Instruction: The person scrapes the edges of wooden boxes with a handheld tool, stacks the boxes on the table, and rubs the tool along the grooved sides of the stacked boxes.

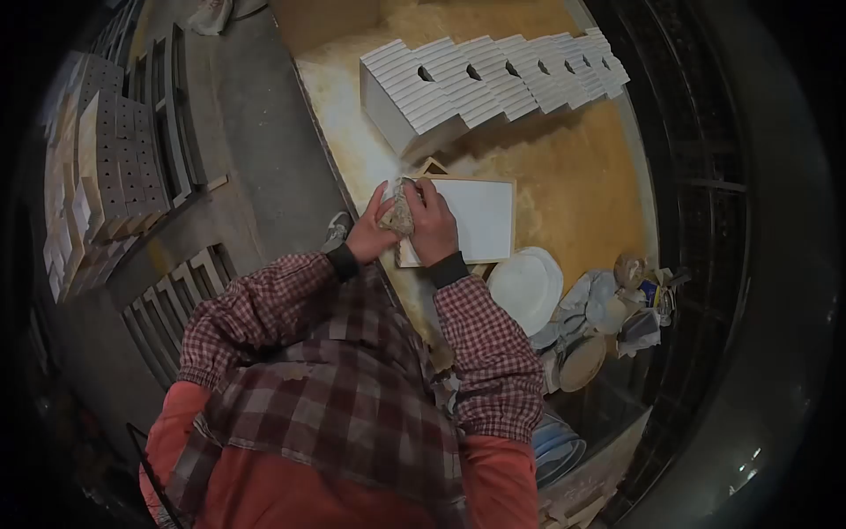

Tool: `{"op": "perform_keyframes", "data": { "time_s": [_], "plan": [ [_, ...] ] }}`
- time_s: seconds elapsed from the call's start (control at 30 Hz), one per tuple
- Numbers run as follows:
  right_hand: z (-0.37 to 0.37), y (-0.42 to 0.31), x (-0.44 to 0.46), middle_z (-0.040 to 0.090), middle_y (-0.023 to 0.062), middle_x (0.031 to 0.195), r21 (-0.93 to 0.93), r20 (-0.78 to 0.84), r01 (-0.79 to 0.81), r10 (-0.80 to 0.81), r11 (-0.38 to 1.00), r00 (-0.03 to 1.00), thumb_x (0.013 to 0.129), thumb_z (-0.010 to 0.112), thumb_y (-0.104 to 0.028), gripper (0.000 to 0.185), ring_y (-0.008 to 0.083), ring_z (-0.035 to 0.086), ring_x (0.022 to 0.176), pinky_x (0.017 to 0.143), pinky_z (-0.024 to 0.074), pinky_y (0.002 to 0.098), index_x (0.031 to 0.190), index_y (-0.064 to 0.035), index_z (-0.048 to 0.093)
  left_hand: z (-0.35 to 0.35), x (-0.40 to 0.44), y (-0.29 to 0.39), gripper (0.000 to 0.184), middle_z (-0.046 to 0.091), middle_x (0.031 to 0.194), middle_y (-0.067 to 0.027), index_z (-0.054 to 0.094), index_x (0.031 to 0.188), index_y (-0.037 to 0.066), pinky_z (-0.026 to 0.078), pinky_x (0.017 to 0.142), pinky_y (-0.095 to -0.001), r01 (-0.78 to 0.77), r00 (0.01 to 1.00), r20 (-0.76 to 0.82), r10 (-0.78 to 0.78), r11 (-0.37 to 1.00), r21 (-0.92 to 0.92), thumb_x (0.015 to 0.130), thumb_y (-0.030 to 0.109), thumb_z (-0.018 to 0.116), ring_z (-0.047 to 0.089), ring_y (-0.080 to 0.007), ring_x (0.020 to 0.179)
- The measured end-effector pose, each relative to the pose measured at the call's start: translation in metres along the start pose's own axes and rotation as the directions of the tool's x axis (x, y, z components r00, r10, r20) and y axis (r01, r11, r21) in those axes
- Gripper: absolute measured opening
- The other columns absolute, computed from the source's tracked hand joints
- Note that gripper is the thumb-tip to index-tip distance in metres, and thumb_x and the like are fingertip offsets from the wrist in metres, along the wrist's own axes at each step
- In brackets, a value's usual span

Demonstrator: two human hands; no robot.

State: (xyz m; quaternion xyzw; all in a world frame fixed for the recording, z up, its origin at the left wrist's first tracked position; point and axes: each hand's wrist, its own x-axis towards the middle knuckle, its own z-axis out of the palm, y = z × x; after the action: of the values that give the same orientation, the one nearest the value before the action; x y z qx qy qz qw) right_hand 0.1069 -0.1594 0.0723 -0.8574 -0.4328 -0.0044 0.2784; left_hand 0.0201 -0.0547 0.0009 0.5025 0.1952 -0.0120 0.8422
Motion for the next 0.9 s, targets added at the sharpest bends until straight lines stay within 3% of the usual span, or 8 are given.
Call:
{"op": "perform_keyframes", "data": {
  "time_s": [0.07, 0.2, 0.3, 0.37, 0.4, 0.57, 0.77, 0.9],
  "plan": [
    [-0.001, 0.001, -0.003, 0.047, 0.0136, 0.112, -0.172, 0.08, 0.076, -0.063, 0.982, 0.995, 0.068, 0.056, -0.002, 0.046, 0.0292, 0.053, 0.084, 0.069, 0.0477, 0.0363, 0.114, 0.0, 0.049, 0.0, 0.004, -0.012, 0.102, 0.032, 0.137, -0.0166, -0.003, 0.142, 0.012, 0.047, 0.085, -0.0308, -0.06, 0.998, -0.013, 0.061, 0.997, 0.046, 0.07, 0.0, 0.068, 0.045, -0.0218, 0.115],
    [-0.009, 0.005, -0.002, 0.047, 0.0146, 0.111, -0.206, 0.145, 0.136, -0.107, 0.969, 0.984, 0.07, 0.052, -0.002, 0.044, 0.0289, 0.052, 0.08, 0.067, 0.0468, 0.0362, 0.114, 0.002, 0.048, 0.006, -0.005, 0.013, 0.097, 0.035, 0.135, -0.0167, -0.001, 0.142, 0.012, 0.046, 0.086, -0.0321, -0.042, 0.999, 0.006, 0.042, 0.994, 0.102, 0.073, 0.001, 0.066, 0.042, -0.0235, 0.118],
    [-0.017, 0.006, -0.004, 0.047, 0.013, 0.114, -0.104, 0.173, 0.061, -0.042, 0.993, 0.984, 0.067, 0.056, 0.002, 0.049, 0.0314, 0.053, 0.086, 0.072, 0.0469, 0.0381, 0.115, -0.003, 0.049, 0.004, -0.004, 0.005, 0.098, 0.034, 0.136, -0.0181, -0.001, 0.142, 0.012, 0.046, 0.088, -0.0339, -0.001, 1.0, 0.007, 0.002, 0.999, -0.048, 0.074, 0.009, 0.069, 0.041, -0.0241, 0.119],
    [-0.022, 0.005, -0.002, 0.05, 0.0139, 0.113, 0.22, 0.029, -0.051, 0.046, 0.974, 0.999, 0.065, 0.059, 0.003, 0.047, 0.0323, 0.056, 0.093, 0.077, 0.0478, 0.0358, 0.111, -0.0029, 0.054, 0.002, 0.0, -0.004, 0.099, 0.034, 0.136, -0.0189, -0.001, 0.142, 0.011, 0.045, 0.089, -0.0333, -0.002, 0.999, -0.04, 0.007, 0.991, 0.135, 0.074, 0.012, 0.071, 0.04, -0.0236, 0.12],
    [-0.018, 0.008, 0.001, 0.051, 0.0145, 0.113, 0.27, -0.007, -0.028, 0.031, 0.963, 0.999, 0.065, 0.059, 0.003, 0.046, 0.034, 0.057, 0.093, 0.077, 0.0481, 0.0354, 0.11, -0.0014, 0.054, 0.008, -0.005, 0.009, 0.1, 0.036, 0.135, -0.019, 0.001, 0.142, 0.01, 0.045, 0.089, -0.0326, 0.026, 0.998, -0.066, -0.023, 0.998, 0.054, 0.074, 0.019, 0.072, 0.04, -0.023, 0.121],
    [-0.006, 0.002, 0.003, 0.052, 0.0156, 0.112, 0.067, 0.08, -0.059, 0.053, 0.996, 0.995, 0.066, 0.059, 0.003, 0.044, 0.0332, 0.055, 0.096, 0.08, 0.0468, 0.0357, 0.11, -0.0005, 0.055, 0.003, 0.0, 0.001, 0.098, 0.035, 0.137, -0.0168, -0.001, 0.142, 0.009, 0.045, 0.088, -0.0327, -0.015, 1.0, -0.024, 0.017, 0.994, 0.109, 0.074, 0.01, 0.069, 0.041, -0.0214, 0.119],
    [-0.011, 0.013, 0.009, 0.053, 0.015, 0.112, 0.243, 0.099, -0.08, 0.058, 0.967, 0.993, 0.066, 0.06, 0.001, 0.045, 0.0323, 0.057, 0.096, 0.077, 0.0481, 0.0347, 0.11, -0.0014, 0.055, 0.003, 0.0, 0.0, 0.099, 0.036, 0.137, -0.0144, 0.0, 0.142, 0.008, 0.043, 0.09, -0.0318, 0.07, 0.996, -0.065, -0.063, 0.99, 0.12, 0.074, 0.016, 0.072, 0.043, -0.0201, 0.117],
    [-0.008, 0.007, 0.007, 0.052, 0.0142, 0.112, 0.093, 0.118, -0.035, 0.024, 0.995, 0.993, 0.067, 0.058, 0.001, 0.042, 0.032, 0.057, 0.094, 0.076, 0.0482, 0.0352, 0.109, -0.0018, 0.056, -0.004, 0.003, -0.004, 0.097, 0.038, 0.136, -0.0137, 0.001, 0.142, 0.008, 0.046, 0.086, -0.032, -0.052, 0.998, 0.048, 0.05, 0.998, 0.042, 0.073, 0.007, 0.068, 0.048, -0.0211, 0.111]
  ]
}}
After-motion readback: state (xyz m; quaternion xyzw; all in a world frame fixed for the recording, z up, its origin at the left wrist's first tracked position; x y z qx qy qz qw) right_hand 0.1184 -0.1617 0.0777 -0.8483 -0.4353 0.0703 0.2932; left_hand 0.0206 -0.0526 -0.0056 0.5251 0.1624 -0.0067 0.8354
